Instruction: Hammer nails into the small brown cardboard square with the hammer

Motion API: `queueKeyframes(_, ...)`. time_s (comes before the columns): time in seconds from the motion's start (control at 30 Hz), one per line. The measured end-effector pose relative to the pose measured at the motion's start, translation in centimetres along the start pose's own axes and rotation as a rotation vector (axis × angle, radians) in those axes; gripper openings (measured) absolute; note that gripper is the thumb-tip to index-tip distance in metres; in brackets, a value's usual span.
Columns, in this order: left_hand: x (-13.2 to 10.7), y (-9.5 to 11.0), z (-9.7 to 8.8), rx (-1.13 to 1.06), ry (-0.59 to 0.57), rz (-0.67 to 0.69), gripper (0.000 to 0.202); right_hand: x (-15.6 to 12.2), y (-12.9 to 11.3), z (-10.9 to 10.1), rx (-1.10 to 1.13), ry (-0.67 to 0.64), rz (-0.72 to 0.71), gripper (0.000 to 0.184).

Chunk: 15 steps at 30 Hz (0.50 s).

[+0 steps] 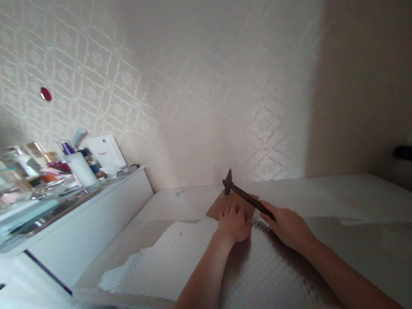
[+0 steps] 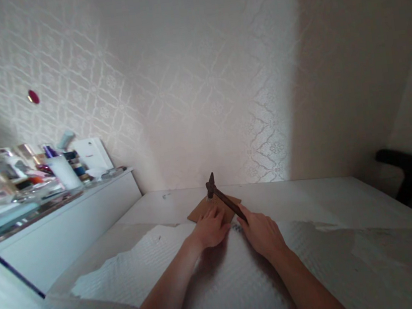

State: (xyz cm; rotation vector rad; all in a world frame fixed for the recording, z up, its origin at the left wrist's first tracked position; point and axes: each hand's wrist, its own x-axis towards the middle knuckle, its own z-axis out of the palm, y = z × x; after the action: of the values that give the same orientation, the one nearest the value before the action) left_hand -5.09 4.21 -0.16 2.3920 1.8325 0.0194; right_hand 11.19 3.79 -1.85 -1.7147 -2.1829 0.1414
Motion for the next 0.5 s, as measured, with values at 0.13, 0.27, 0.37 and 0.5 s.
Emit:
queueKeyframes(0.13,-0.05,0.08,-0.11,0.0,-0.011,-0.011,0.061,0.0,-0.01,-0.03,0.005,-0.008,-0.008,0.044)
queueKeyframes(0.27,-0.13,0.23,-0.3,0.001,-0.02,-0.017,0.061,-0.02,-0.01,0.02,0.005,-0.004,-0.015,0.044)
queueKeyframes(0.37,-0.17,0.29,-0.38,-0.001,-0.023,-0.022,0.06,0.01,0.04,0.07,0.013,0.005,-0.023,0.044)
queueKeyframes(0.5,-0.13,0.28,-0.34,0.0,-0.028,-0.022,0.061,0.0,0.01,-0.04,0.015,-0.005,-0.02,0.043)
